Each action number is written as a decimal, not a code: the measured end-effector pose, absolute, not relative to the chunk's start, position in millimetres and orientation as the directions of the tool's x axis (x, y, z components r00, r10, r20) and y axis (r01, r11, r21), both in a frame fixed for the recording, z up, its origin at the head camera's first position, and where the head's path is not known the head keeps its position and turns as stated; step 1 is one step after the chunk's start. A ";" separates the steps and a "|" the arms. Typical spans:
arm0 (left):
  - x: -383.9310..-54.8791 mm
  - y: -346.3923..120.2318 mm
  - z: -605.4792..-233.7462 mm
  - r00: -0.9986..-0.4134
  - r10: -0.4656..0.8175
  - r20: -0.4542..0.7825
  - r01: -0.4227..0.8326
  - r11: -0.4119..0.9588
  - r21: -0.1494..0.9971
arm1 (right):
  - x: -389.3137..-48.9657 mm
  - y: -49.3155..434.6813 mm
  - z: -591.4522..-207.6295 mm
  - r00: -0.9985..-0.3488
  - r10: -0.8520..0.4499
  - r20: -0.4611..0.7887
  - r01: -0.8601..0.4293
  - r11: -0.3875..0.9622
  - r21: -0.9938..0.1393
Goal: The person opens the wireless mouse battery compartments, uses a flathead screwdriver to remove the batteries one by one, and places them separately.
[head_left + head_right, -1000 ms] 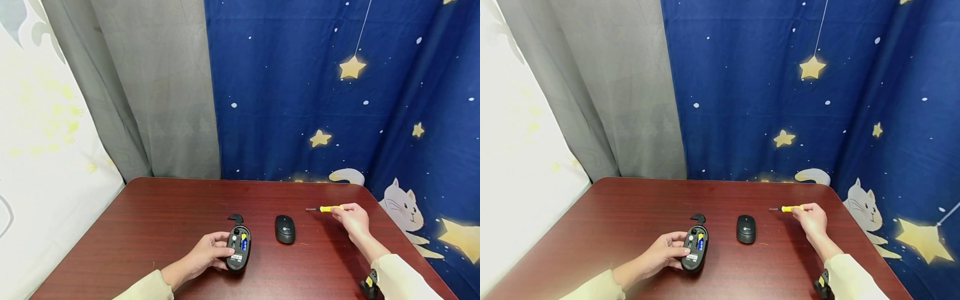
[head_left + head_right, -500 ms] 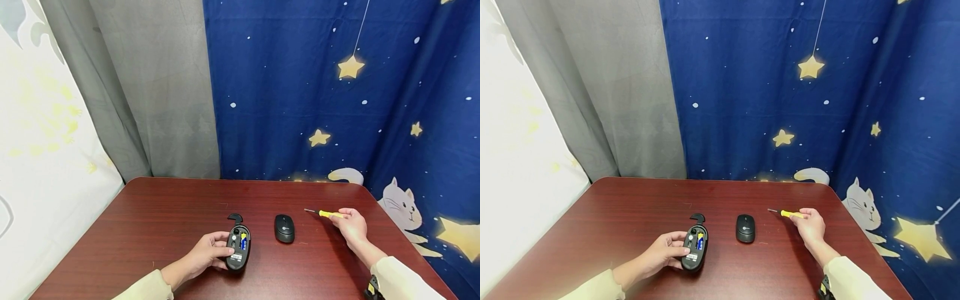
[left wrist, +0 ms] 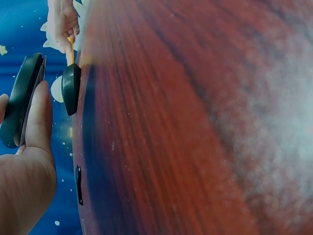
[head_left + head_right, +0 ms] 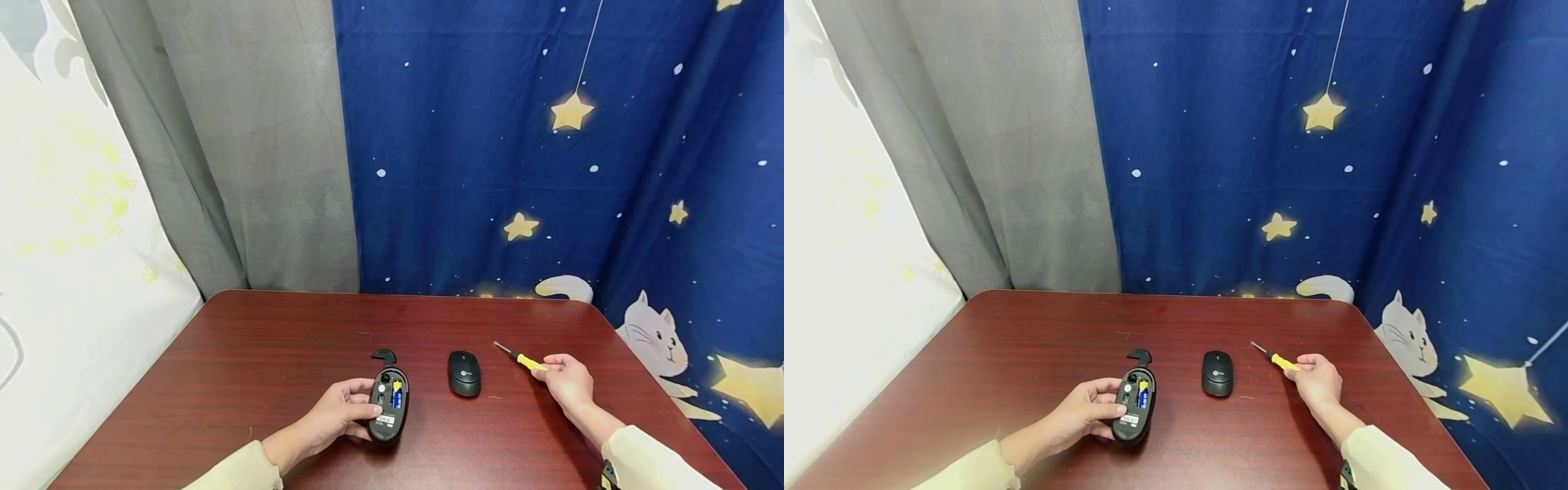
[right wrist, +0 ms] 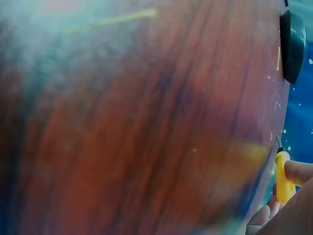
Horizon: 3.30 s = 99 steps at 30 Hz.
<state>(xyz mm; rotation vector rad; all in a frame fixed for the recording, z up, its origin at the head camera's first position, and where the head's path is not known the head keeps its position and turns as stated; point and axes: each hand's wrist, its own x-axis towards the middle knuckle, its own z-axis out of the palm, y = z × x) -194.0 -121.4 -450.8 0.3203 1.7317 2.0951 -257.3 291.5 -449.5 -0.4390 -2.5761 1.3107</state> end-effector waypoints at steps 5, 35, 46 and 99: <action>-194.0 -121.2 -450.8 -0.894 0.440 -0.081 -0.162 -0.149 0.976 | -256.4 292.5 -454.2 -0.943 0.324 0.068 0.147 0.592 -0.792; -194.9 -120.4 -451.2 -0.895 0.437 -0.084 -0.164 -0.148 0.975 | -256.7 295.3 -455.6 -0.964 0.263 0.036 0.162 0.692 -0.703; -195.0 -121.2 -452.8 -0.896 0.437 -0.080 -0.160 -0.149 0.976 | -256.0 294.2 -456.4 -0.970 0.240 0.045 0.141 0.701 -0.699; -199.4 -121.4 -453.5 -0.894 0.443 -0.061 -0.151 -0.169 0.974 | -268.0 274.3 -415.9 -0.951 0.290 0.106 0.067 0.530 -0.845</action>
